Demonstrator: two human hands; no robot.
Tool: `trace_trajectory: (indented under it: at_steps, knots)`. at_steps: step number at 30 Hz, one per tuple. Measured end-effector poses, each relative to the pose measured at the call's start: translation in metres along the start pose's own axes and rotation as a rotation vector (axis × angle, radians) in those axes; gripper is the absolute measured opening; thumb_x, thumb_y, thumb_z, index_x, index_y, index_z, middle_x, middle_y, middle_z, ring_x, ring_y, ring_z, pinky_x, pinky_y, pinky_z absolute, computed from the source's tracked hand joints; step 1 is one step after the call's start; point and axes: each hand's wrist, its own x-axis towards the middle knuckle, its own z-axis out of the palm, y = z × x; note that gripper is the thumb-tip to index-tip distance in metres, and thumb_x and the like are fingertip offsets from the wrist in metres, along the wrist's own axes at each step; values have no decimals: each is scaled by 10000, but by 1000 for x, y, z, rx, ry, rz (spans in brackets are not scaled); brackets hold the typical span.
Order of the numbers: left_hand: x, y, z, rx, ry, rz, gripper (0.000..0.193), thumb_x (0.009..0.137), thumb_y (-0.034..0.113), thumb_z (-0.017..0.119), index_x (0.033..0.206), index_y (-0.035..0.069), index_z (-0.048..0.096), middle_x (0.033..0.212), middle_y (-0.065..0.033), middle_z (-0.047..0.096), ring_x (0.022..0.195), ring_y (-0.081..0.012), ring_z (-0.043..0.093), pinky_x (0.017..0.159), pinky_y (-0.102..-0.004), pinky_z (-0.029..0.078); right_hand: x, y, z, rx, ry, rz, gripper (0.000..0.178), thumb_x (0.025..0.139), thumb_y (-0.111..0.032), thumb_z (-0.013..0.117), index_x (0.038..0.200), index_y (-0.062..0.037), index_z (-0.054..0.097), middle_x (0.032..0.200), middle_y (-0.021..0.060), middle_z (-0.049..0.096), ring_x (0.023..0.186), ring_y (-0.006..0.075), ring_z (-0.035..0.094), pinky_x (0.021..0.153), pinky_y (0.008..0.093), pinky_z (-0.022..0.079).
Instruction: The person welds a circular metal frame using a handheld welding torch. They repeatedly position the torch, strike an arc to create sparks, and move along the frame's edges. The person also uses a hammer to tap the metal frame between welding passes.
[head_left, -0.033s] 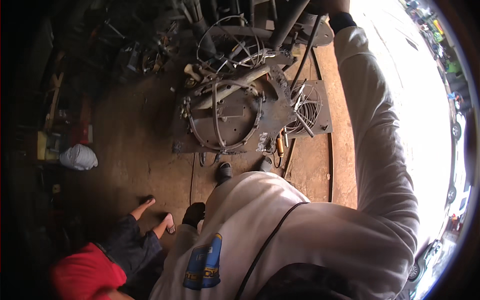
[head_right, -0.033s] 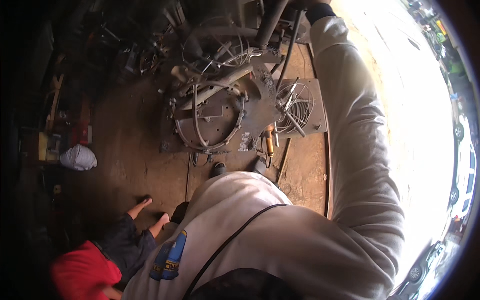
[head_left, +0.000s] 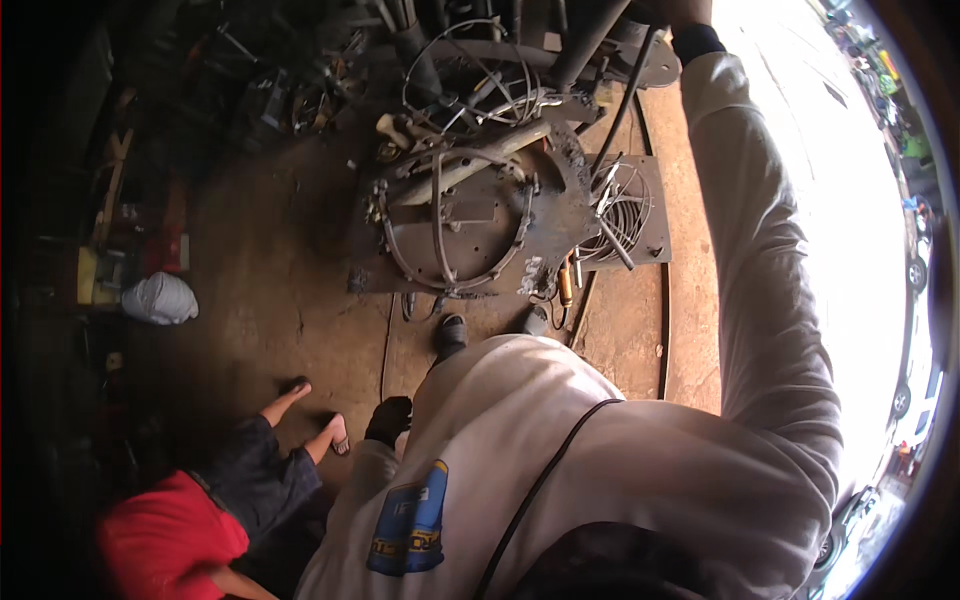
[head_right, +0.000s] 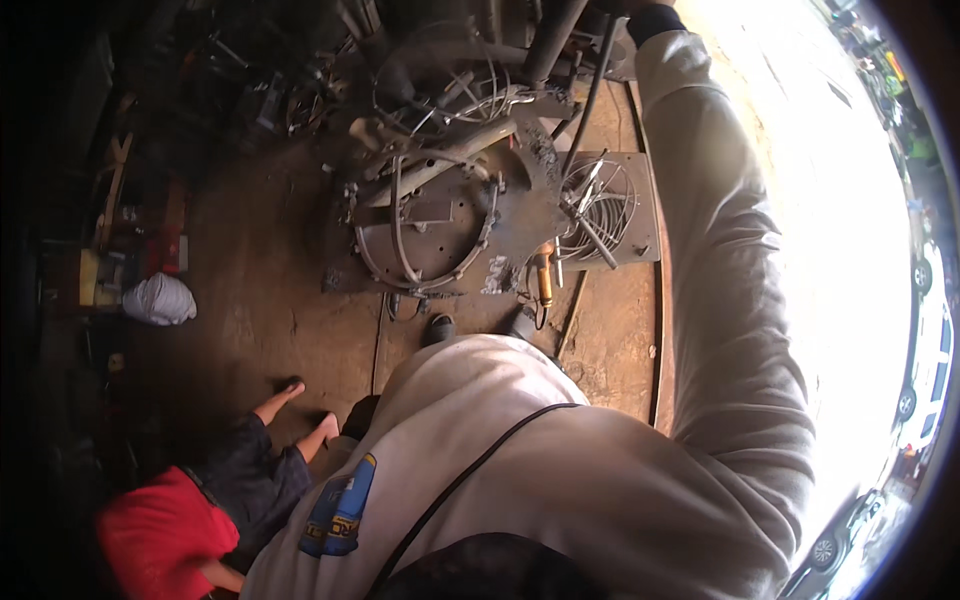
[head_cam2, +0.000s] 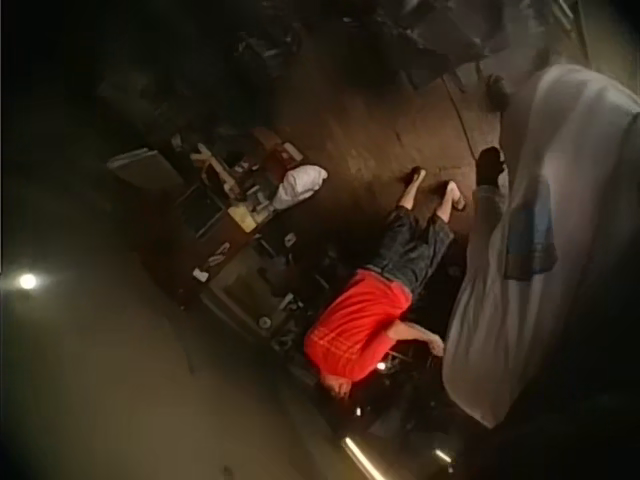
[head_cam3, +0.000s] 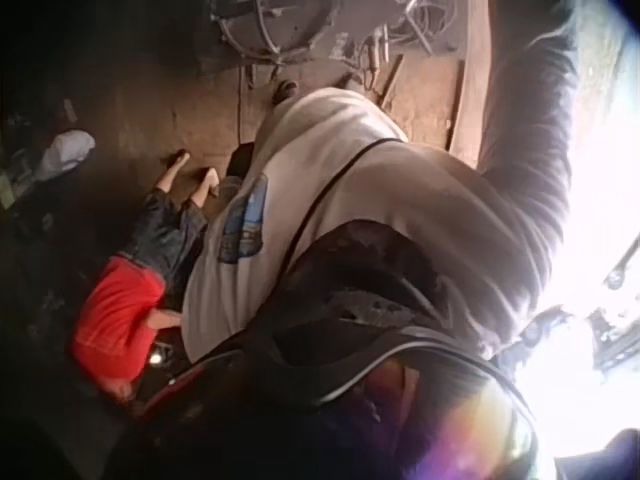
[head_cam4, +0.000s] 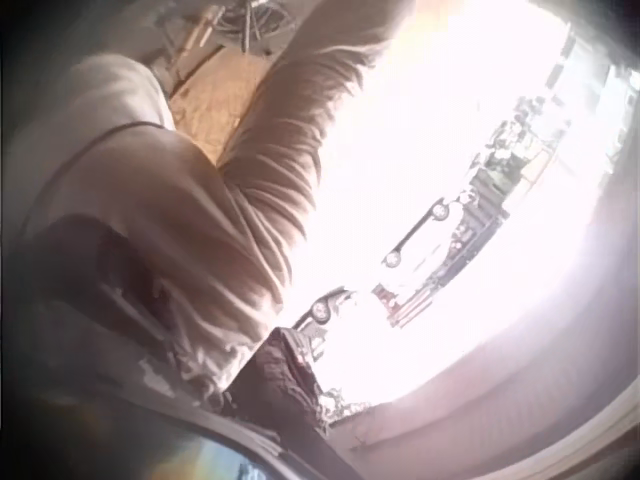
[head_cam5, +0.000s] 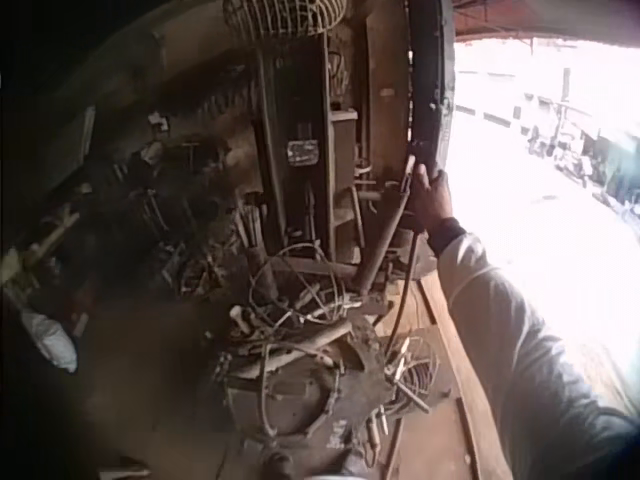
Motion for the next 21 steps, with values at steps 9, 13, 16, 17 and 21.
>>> trace_trajectory:
  at_steps: [9, 13, 16, 17, 21]
  knots:
    - [-19, -10, 0, 35, -28, 55, 213, 886, 197, 528, 972, 36, 638, 933, -135, 654, 785, -246, 635, 681, -362, 500, -65, 34, 20, 130, -236, 61, 581, 929, -451, 555, 1134, 86, 464, 1046, 238, 604, 957, 280, 601, 761, 373, 485]
    - [5, 5, -7, -7, -76, 114, 197, 889, 184, 528, 973, 40, 633, 939, -136, 648, 782, -251, 630, 680, -363, 497, -57, -16, -15, -188, -518, 314, 586, 910, -425, 603, 1166, 86, 472, 1082, 229, 609, 1012, 241, 578, 825, 358, 469]
    - [32, 6, -22, 288, -68, 329, 278, 880, 247, 519, 994, 29, 649, 925, -110, 671, 811, -208, 653, 680, -345, 513, -99, 20, -29, 39, -321, 268, 594, 904, -387, 631, 1241, 71, 458, 1082, 213, 607, 1017, 234, 575, 866, 325, 464]
    - [39, 10, -29, 387, -64, 403, 305, 877, 269, 516, 1001, 26, 655, 920, -101, 678, 820, -194, 660, 680, -339, 519, -108, 31, -37, 113, -252, 250, 601, 901, -374, 640, 1266, 66, 454, 1081, 207, 606, 1018, 231, 574, 880, 314, 462]
    - [18, 58, -53, -5, -56, 137, 338, 878, 292, 536, 1055, 23, 640, 951, -83, 668, 800, -174, 657, 688, -316, 518, -227, 11, -96, -23, -93, 185, 541, 898, -418, 619, 1170, 46, 561, 896, 56, 637, 774, 111, 562, 675, 250, 460]
